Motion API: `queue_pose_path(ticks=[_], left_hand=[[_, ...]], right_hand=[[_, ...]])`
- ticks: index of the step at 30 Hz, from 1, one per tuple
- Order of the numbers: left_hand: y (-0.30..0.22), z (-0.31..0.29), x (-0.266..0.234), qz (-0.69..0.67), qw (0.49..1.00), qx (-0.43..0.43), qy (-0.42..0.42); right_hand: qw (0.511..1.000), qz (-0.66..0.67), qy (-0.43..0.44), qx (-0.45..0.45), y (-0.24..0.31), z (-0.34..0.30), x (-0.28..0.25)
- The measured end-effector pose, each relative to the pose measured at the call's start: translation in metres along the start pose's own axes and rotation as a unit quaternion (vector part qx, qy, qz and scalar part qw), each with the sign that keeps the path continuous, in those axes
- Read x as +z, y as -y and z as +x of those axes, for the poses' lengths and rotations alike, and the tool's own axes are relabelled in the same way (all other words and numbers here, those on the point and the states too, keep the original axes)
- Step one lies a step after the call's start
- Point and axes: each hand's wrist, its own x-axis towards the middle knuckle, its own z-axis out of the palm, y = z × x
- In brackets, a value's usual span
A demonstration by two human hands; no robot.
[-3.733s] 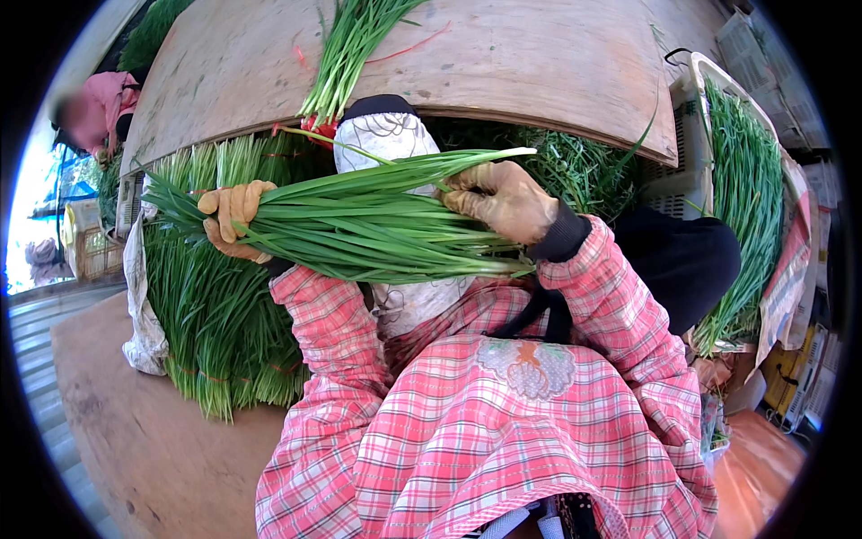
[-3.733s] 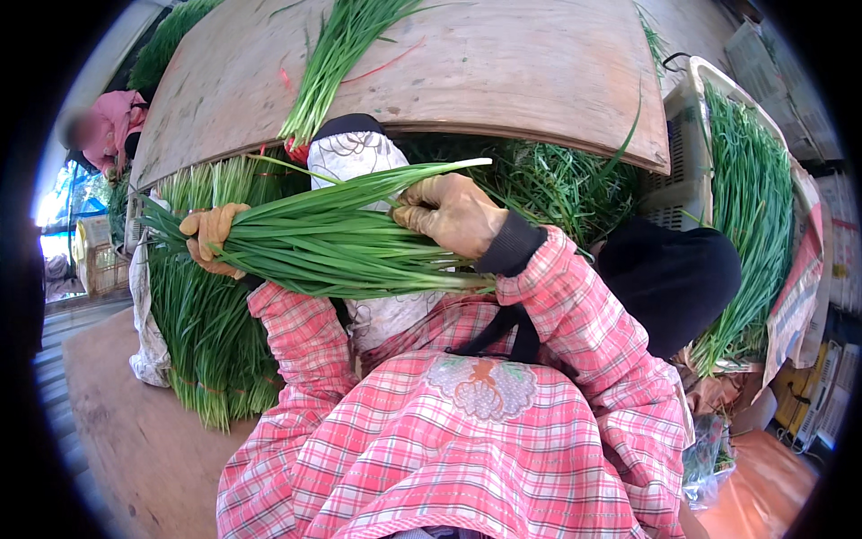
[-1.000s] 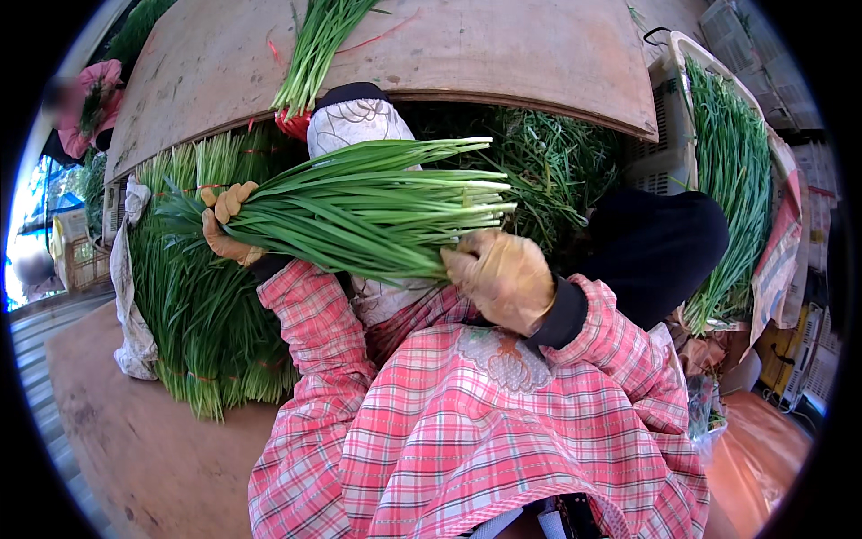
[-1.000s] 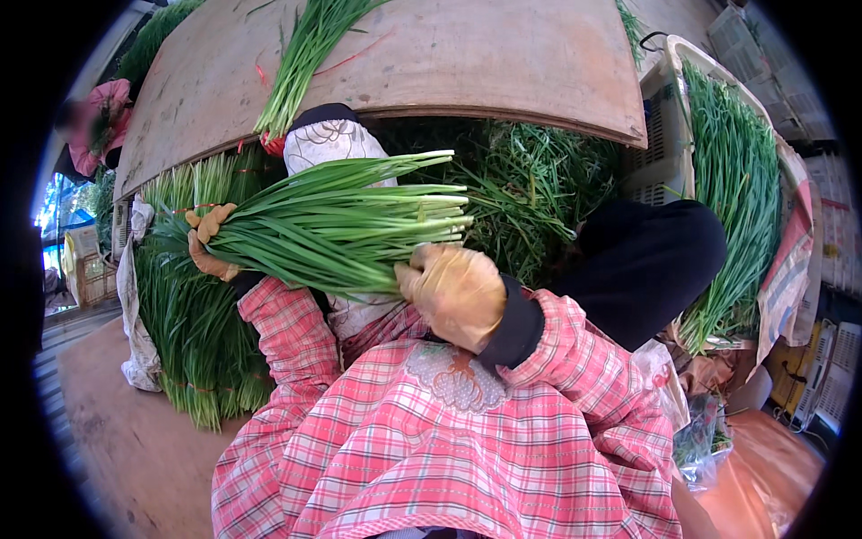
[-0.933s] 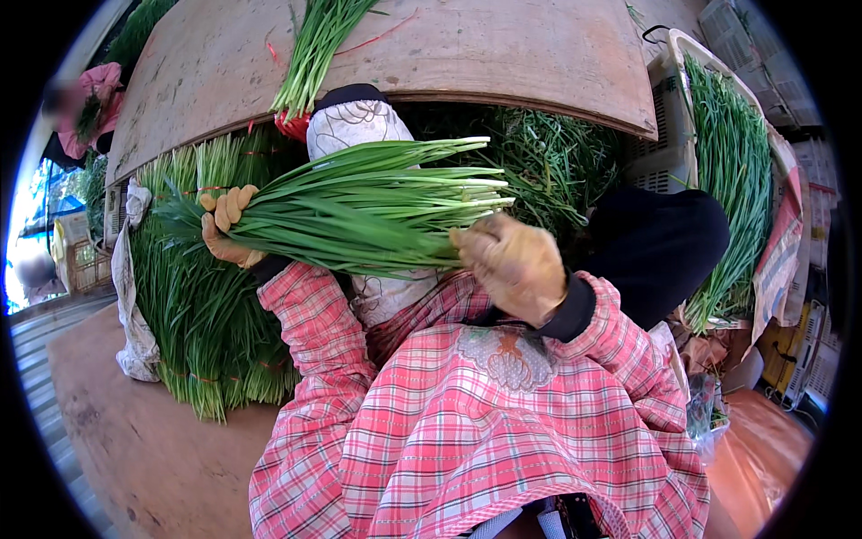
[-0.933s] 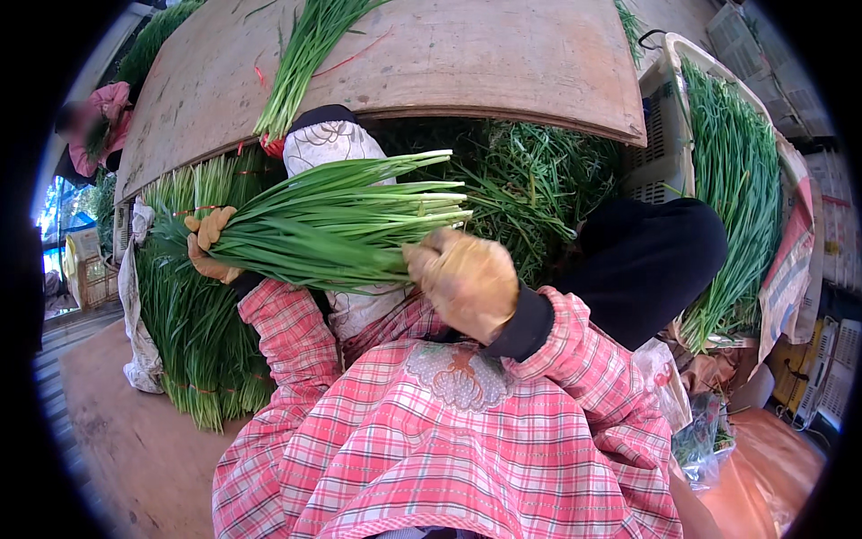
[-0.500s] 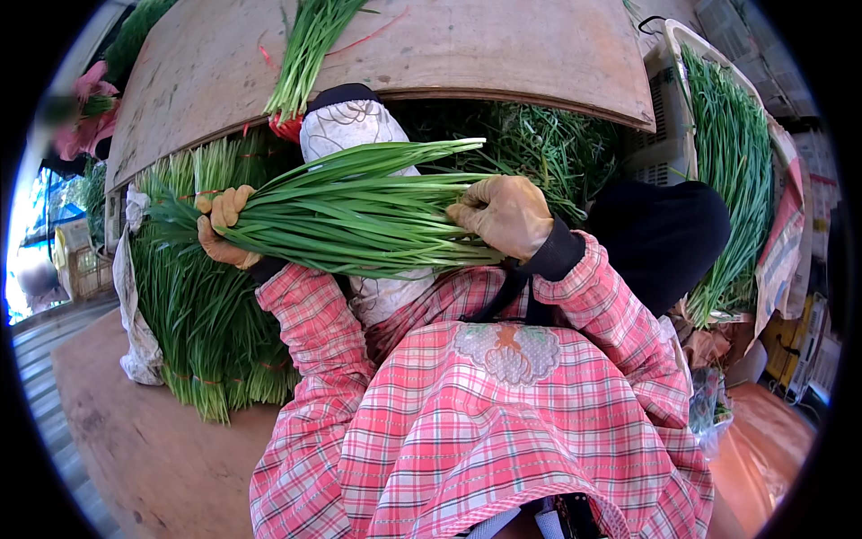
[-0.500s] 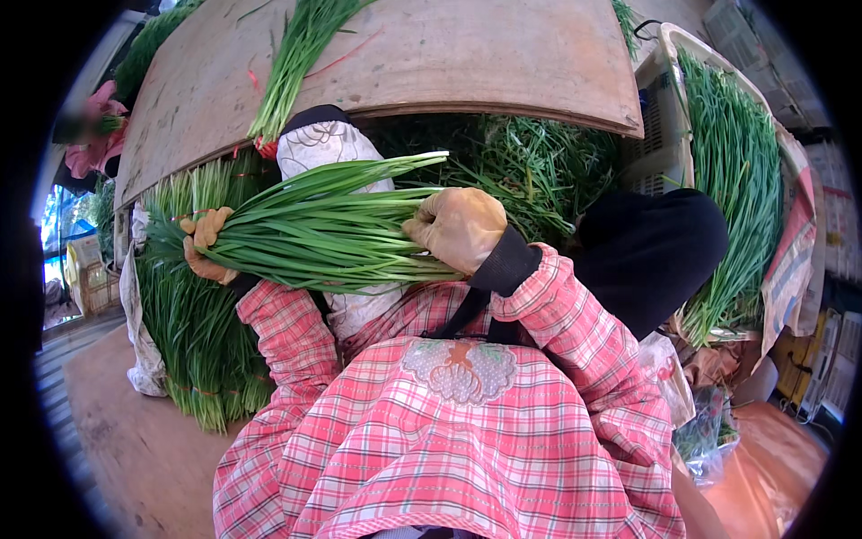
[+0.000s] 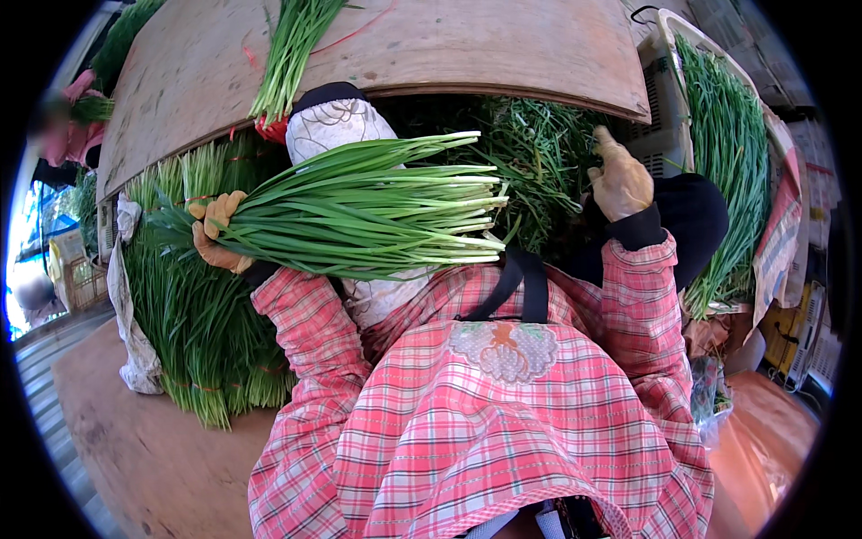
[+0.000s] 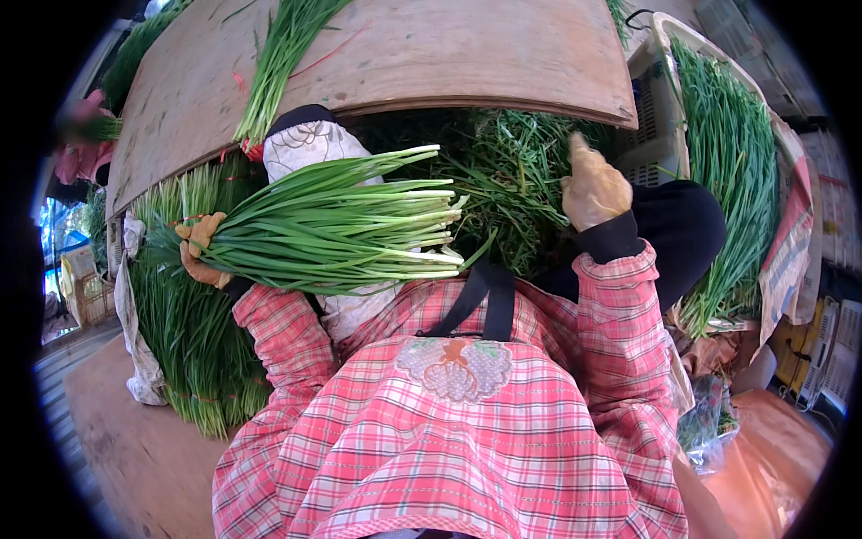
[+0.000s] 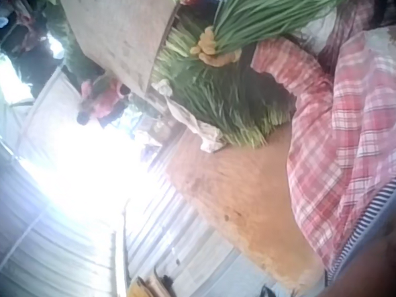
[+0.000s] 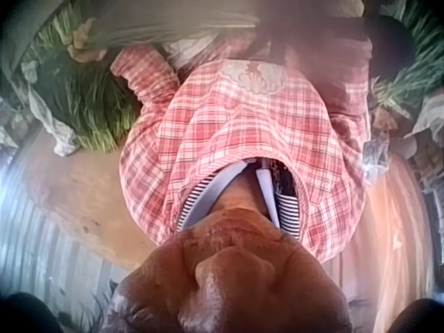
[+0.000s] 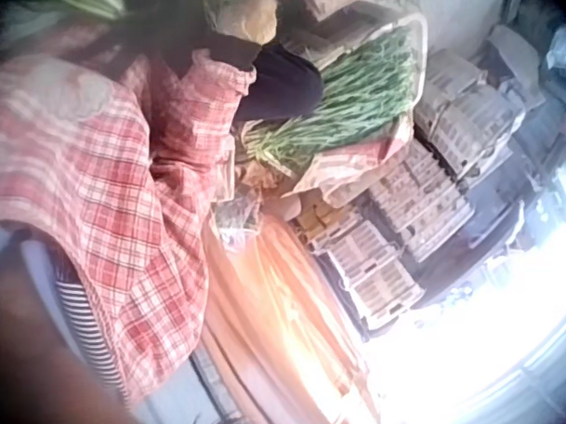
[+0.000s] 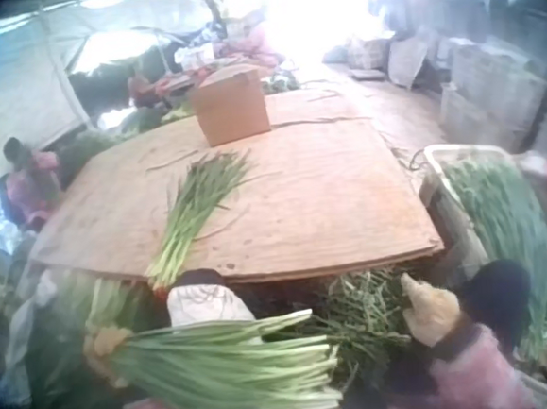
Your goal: The person bundles green onions by hand, peeling away damaged leaves and tying the bundles with a red ribbon.
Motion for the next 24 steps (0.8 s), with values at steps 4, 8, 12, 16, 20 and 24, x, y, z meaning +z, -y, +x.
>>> queue_pose_path(ticks=[4, 8, 12, 16, 20, 24], left_hand=[[-0.023, 0.000, -0.026, 0.006, 0.998, -0.059, 0.018], [-0.034, 0.001, -0.037, 0.032, 0.996, -0.083, -0.018], [-0.053, 0.001, -0.057, 0.043, 0.992, -0.090, -0.071], [-0.056, -0.003, -0.038, 0.005, 0.980, -0.199, 0.001], [-0.052, -0.009, -0.051, 0.000, 0.992, -0.122, 0.000], [-0.051, -0.003, -0.049, 0.027, 0.993, -0.113, -0.015]], right_hand=[[0.840, 0.515, 0.142, 0.094, 0.054, 0.002, -0.020], [0.836, 0.493, 0.236, 0.050, 0.096, -0.005, -0.017], [0.756, 0.643, 0.088, 0.086, 0.078, -0.012, 0.004], [0.951, 0.260, 0.151, 0.069, 0.044, 0.012, -0.035], [0.842, 0.465, 0.260, 0.078, 0.061, 0.001, -0.027], [0.845, 0.498, 0.195, 0.000, 0.116, -0.011, -0.010]])
